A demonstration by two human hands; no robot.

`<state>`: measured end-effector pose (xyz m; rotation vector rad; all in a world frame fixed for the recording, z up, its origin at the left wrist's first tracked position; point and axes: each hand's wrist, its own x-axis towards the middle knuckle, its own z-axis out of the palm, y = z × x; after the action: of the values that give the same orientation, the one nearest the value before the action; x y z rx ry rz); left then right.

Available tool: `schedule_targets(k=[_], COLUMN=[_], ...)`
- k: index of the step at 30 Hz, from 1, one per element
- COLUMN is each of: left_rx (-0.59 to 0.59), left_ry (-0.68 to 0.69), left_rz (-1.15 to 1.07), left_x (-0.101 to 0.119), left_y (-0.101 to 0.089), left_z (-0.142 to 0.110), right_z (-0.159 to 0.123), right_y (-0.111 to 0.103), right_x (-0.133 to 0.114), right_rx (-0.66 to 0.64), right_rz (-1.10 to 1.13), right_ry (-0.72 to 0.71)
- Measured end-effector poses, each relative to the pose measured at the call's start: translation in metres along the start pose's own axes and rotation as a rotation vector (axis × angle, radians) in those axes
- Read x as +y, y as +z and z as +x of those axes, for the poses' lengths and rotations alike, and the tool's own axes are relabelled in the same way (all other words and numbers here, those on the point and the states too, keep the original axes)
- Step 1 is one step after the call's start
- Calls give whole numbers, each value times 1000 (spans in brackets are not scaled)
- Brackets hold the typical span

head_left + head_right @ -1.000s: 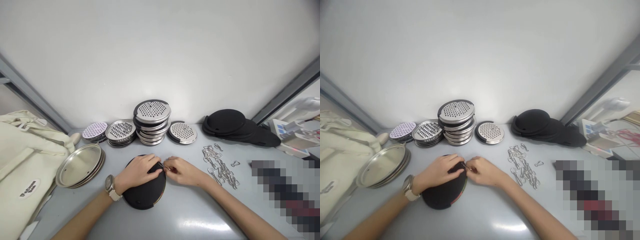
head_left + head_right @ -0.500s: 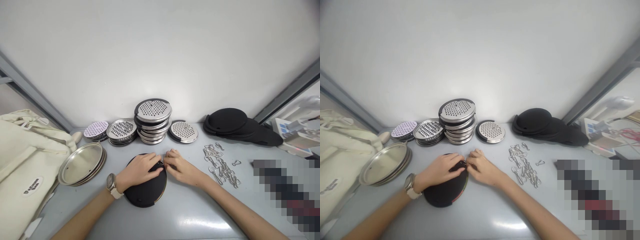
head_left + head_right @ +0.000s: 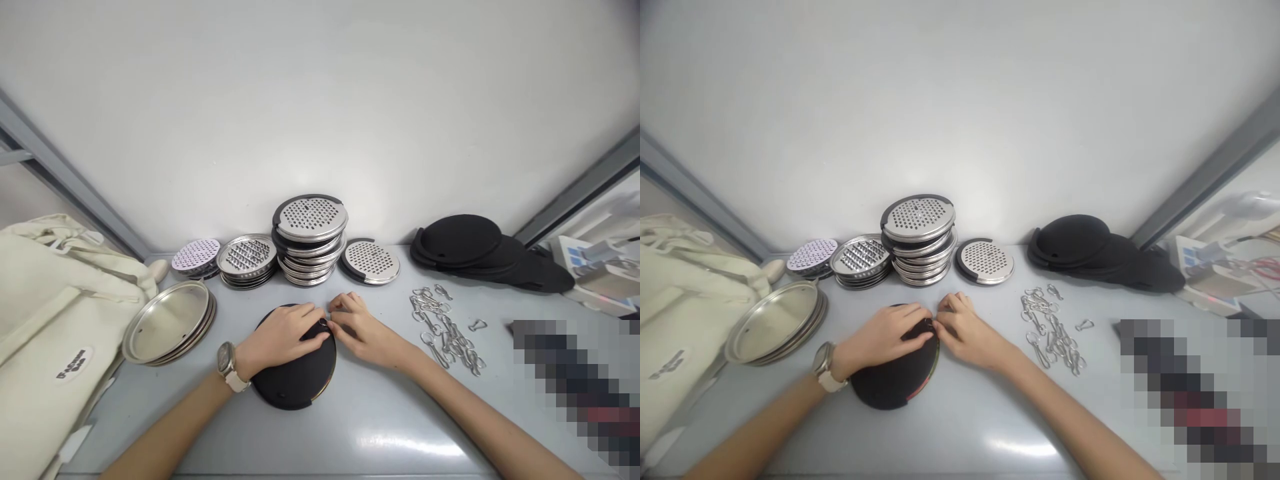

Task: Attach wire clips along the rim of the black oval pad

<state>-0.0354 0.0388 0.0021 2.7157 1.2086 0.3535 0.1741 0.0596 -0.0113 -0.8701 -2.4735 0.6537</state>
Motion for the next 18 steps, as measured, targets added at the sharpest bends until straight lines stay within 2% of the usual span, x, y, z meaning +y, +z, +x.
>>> schedule_targets(k=[18], left_rx=[-13], left_ry=[20], left_rz=[36], left_x=[-1], left_y=[0], left_z=[0], right_z=[1], right_y=[-1], right_x=[1], right_rx=[-28], right_rz=[96], right_ry=[66])
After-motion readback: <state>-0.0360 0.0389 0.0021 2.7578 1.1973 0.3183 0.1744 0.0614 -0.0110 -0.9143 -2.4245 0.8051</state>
